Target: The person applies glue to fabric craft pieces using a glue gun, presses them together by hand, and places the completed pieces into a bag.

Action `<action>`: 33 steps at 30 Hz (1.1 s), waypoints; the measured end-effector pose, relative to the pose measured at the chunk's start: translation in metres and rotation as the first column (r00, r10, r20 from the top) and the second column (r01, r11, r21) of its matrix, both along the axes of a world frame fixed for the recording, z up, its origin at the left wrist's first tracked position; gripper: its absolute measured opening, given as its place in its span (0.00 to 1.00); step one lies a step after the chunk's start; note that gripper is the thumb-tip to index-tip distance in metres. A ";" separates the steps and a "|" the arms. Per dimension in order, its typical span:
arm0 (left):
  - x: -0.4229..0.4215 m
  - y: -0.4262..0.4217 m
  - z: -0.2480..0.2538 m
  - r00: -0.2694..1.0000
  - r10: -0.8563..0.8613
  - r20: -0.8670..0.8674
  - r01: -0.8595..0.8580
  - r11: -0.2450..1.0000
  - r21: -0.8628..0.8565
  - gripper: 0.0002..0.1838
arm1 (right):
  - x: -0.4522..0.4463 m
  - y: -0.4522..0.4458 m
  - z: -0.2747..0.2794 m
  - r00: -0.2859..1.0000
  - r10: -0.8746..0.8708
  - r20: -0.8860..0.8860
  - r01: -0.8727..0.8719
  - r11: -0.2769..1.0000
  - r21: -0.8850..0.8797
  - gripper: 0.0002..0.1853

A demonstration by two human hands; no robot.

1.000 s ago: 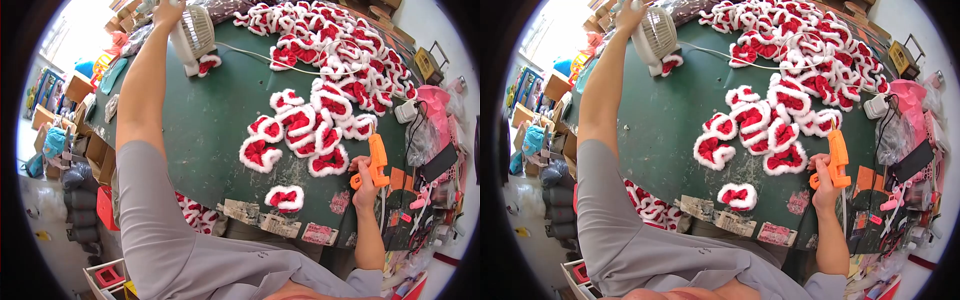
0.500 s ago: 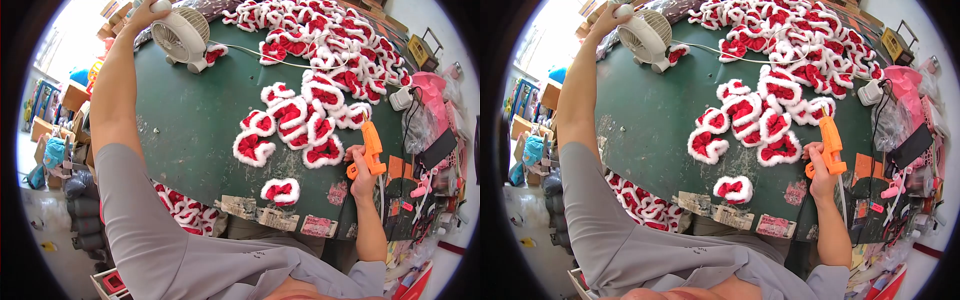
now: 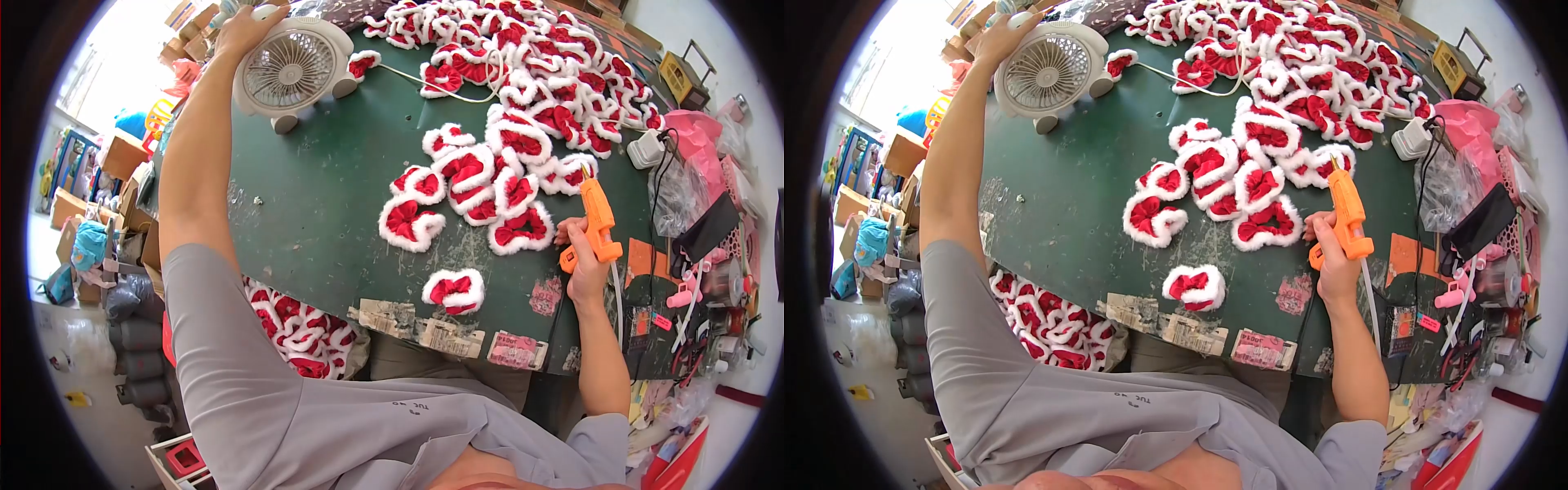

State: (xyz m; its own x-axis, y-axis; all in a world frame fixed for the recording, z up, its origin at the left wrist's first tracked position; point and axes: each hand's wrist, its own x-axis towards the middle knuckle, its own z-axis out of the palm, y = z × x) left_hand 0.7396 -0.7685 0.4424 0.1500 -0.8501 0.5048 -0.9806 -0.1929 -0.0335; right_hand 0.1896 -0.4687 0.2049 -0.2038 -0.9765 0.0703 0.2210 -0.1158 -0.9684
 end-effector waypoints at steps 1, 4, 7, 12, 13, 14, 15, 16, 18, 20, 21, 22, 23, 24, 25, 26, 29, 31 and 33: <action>0.006 -0.006 0.002 1.000 0.013 0.002 -0.013 0.999 0.041 0.58 | 0.000 0.000 0.000 1.000 0.003 -0.002 -0.003 1.000 -0.002 0.03; 0.026 -0.017 0.003 0.998 -0.033 -0.051 0.037 0.996 0.076 0.57 | -0.001 0.000 -0.001 1.000 0.011 0.002 -0.011 1.000 -0.014 0.03; 0.014 -0.005 0.000 0.977 -0.101 -0.187 0.109 0.993 0.035 0.57 | 0.000 0.001 0.001 1.000 0.020 0.007 -0.020 1.000 -0.019 0.03; -0.015 0.014 -0.022 0.984 -0.175 -0.039 0.146 0.909 -0.391 0.54 | -0.003 -0.001 -0.003 1.000 0.013 0.018 -0.013 1.000 -0.018 0.04; -0.014 0.017 -0.026 0.984 -0.172 -0.039 0.144 0.911 -0.386 0.54 | -0.002 -0.001 -0.002 1.000 0.021 0.017 -0.020 1.000 -0.020 0.04; -0.013 0.020 -0.030 0.971 -0.225 -0.074 0.171 0.880 -0.443 0.52 | -0.002 -0.001 -0.002 1.000 0.024 0.018 -0.024 1.000 -0.015 0.04; -0.011 0.024 -0.034 0.954 -0.279 -0.106 0.192 0.845 -0.499 0.50 | -0.002 -0.002 -0.004 0.999 0.024 0.030 -0.023 0.999 -0.023 0.04; -0.025 0.041 -0.033 0.933 -0.334 -0.136 0.209 0.808 -0.551 0.48 | -0.002 -0.001 -0.004 0.999 0.022 0.041 -0.021 0.999 -0.026 0.05; -0.059 0.091 -0.040 0.958 -0.267 -0.100 0.183 0.845 -0.503 0.44 | -0.003 -0.002 -0.005 0.999 0.029 0.017 -0.028 0.999 -0.024 0.05; -0.097 0.135 -0.059 0.876 -0.424 -0.229 0.272 0.827 -0.492 0.44 | -0.004 -0.002 -0.008 0.999 0.038 0.037 -0.037 0.998 -0.047 0.06; -0.110 0.149 -0.080 0.850 -0.522 -0.072 0.417 0.749 -0.515 0.30 | -0.005 -0.003 -0.007 0.998 0.045 0.040 -0.043 0.998 -0.043 0.06; -0.123 0.165 -0.103 0.792 -0.604 0.090 0.556 0.653 -0.515 0.17 | -0.005 -0.003 -0.007 0.998 0.052 0.046 -0.050 0.998 -0.044 0.06; -0.158 0.213 -0.115 0.705 -0.700 -0.119 0.616 0.686 -0.387 0.15 | -0.005 -0.003 -0.008 0.997 0.055 0.050 -0.051 0.996 -0.072 0.06; -0.191 0.258 -0.121 0.572 -0.694 -0.437 0.669 0.703 -0.241 0.14 | -0.005 -0.004 -0.007 0.997 0.054 0.049 -0.051 0.996 -0.067 0.06; -0.211 0.290 -0.133 0.515 -0.667 -0.538 0.723 0.675 -0.145 0.15 | -0.005 -0.003 -0.007 0.996 0.070 0.049 -0.066 0.995 -0.072 0.06; -0.227 0.314 -0.147 0.458 -0.625 -0.632 0.776 0.628 -0.060 0.17 | -0.005 -0.003 -0.007 0.995 0.083 0.048 -0.079 0.994 -0.081 0.06; -0.262 0.354 -0.177 0.442 -0.661 -0.606 0.851 0.522 0.051 0.20 | -0.003 0.000 -0.006 0.994 0.101 0.028 -0.097 0.988 -0.118 0.06; -0.270 0.362 -0.184 0.418 -0.614 -0.670 0.875 0.471 0.114 0.22 | -0.003 0.003 -0.004 0.993 0.113 0.012 -0.110 0.981 -0.160 0.05; -0.279 0.353 -0.182 0.428 -0.596 -0.679 0.872 0.471 0.136 0.22 | -0.002 0.006 -0.003 0.991 0.131 0.020 -0.124 0.970 -0.211 0.05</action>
